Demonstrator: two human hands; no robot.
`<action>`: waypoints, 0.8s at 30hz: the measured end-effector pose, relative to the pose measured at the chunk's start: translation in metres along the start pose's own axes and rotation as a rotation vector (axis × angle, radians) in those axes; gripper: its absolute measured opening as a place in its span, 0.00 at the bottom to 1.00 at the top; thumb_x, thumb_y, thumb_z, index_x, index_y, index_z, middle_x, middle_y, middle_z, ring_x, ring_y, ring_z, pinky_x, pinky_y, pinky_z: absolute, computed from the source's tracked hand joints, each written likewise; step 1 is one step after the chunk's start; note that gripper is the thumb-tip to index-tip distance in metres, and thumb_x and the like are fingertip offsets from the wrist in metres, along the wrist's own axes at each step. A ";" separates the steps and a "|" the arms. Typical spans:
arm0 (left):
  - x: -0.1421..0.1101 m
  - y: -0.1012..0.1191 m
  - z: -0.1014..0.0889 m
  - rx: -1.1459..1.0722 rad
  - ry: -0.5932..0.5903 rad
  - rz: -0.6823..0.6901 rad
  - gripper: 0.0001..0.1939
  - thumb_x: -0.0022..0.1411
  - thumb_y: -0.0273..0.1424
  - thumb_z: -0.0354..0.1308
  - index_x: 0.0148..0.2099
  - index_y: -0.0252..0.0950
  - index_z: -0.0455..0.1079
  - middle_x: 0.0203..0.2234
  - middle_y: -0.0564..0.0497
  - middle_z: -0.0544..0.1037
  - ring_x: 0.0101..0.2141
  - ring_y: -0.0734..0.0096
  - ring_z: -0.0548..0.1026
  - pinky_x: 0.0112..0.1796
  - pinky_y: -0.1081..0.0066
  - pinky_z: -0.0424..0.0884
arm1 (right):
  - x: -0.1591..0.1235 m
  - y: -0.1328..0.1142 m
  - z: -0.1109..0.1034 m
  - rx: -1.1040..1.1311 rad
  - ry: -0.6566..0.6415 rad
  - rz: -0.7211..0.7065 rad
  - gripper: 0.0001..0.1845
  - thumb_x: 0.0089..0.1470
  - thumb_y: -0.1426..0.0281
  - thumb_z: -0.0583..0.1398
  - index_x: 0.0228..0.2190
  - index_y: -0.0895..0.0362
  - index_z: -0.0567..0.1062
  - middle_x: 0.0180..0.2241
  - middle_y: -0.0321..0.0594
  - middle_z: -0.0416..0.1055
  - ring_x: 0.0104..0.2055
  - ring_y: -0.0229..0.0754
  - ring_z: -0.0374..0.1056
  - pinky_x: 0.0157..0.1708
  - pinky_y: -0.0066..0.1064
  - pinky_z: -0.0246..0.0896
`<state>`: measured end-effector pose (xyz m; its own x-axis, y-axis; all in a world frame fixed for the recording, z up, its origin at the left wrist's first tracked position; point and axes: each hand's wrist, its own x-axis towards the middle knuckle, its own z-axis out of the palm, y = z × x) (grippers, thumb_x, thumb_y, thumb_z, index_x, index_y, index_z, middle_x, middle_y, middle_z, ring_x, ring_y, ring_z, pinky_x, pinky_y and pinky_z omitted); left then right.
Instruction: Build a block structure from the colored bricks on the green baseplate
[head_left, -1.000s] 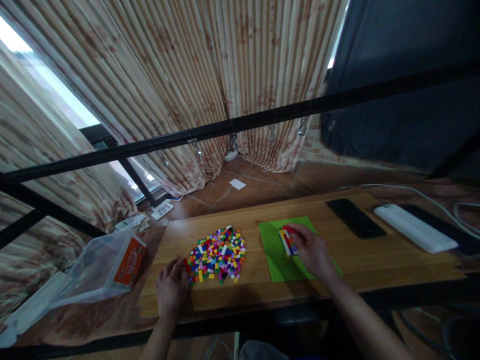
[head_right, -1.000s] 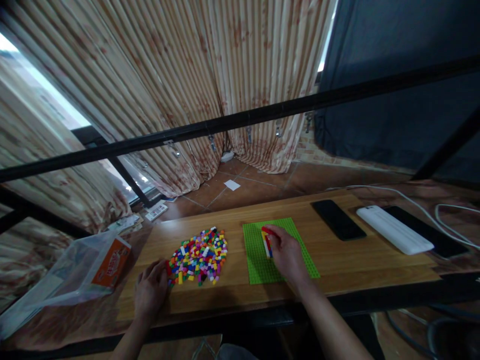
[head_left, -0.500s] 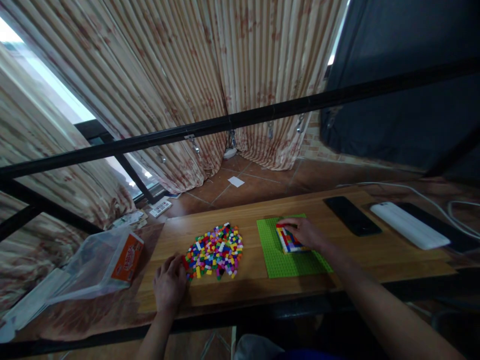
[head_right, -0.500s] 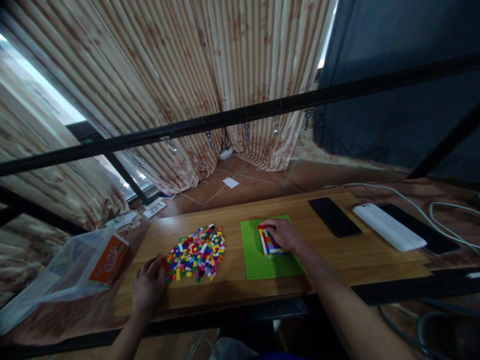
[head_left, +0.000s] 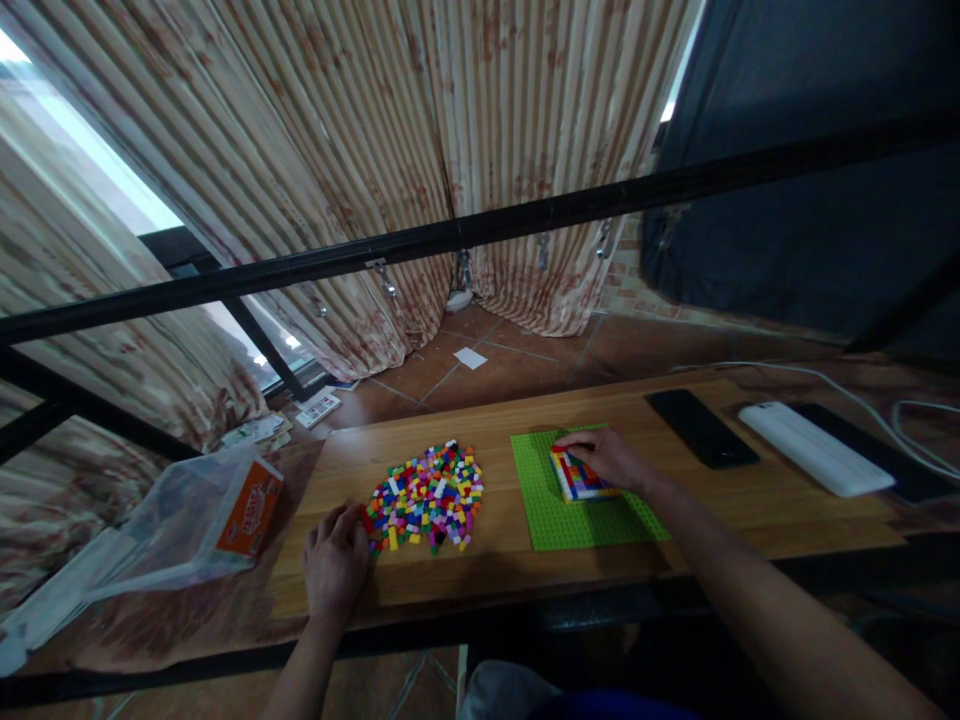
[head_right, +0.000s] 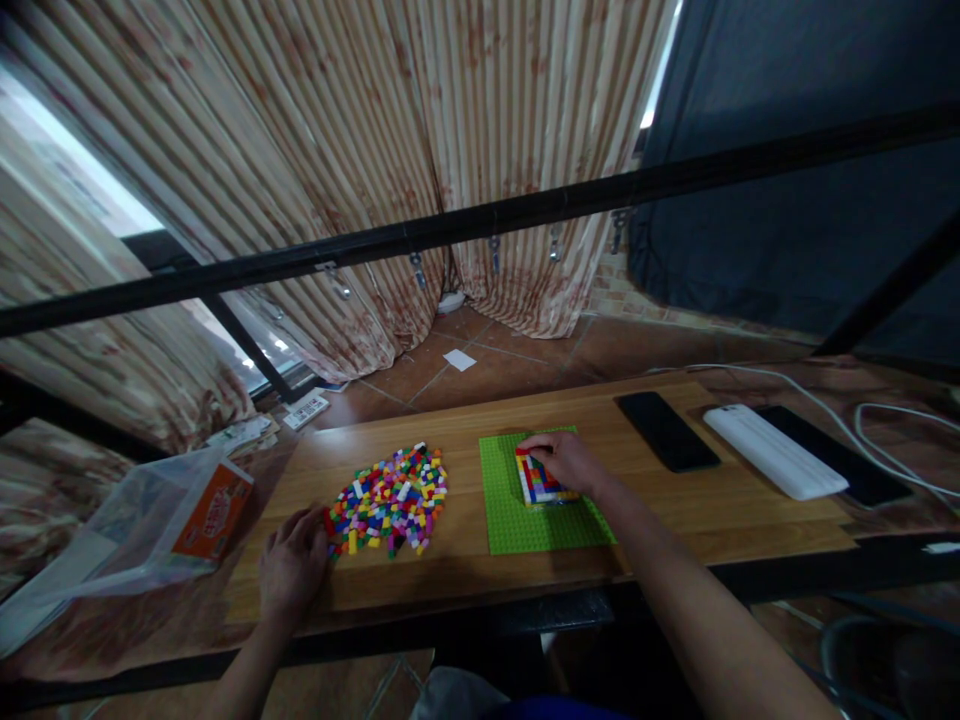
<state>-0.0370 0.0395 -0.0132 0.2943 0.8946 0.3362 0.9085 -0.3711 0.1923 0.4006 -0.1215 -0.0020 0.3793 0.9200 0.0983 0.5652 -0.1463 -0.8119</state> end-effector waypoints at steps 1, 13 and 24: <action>0.000 0.000 0.001 0.001 0.005 0.003 0.18 0.65 0.34 0.49 0.52 0.38 0.75 0.50 0.44 0.77 0.48 0.54 0.73 0.49 0.56 0.69 | 0.000 0.000 0.000 0.007 -0.004 0.007 0.14 0.53 0.70 0.58 0.35 0.49 0.83 0.38 0.35 0.81 0.41 0.45 0.77 0.47 0.41 0.71; 0.000 0.003 -0.001 0.032 -0.018 -0.027 0.20 0.66 0.35 0.47 0.54 0.39 0.75 0.51 0.45 0.77 0.49 0.53 0.72 0.48 0.56 0.69 | 0.003 0.000 -0.004 -0.015 -0.019 0.013 0.11 0.53 0.70 0.60 0.33 0.49 0.83 0.38 0.35 0.82 0.41 0.46 0.78 0.50 0.43 0.71; -0.001 0.007 -0.001 0.004 -0.011 -0.033 0.21 0.66 0.36 0.47 0.54 0.38 0.75 0.52 0.43 0.76 0.51 0.52 0.71 0.51 0.55 0.67 | -0.009 0.005 0.000 -0.015 0.013 -0.058 0.15 0.57 0.66 0.56 0.37 0.48 0.83 0.43 0.35 0.80 0.47 0.44 0.75 0.53 0.40 0.67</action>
<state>-0.0316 0.0360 -0.0116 0.2677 0.9090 0.3195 0.9190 -0.3406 0.1988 0.3999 -0.1300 -0.0069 0.3555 0.9222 0.1525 0.5971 -0.0985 -0.7961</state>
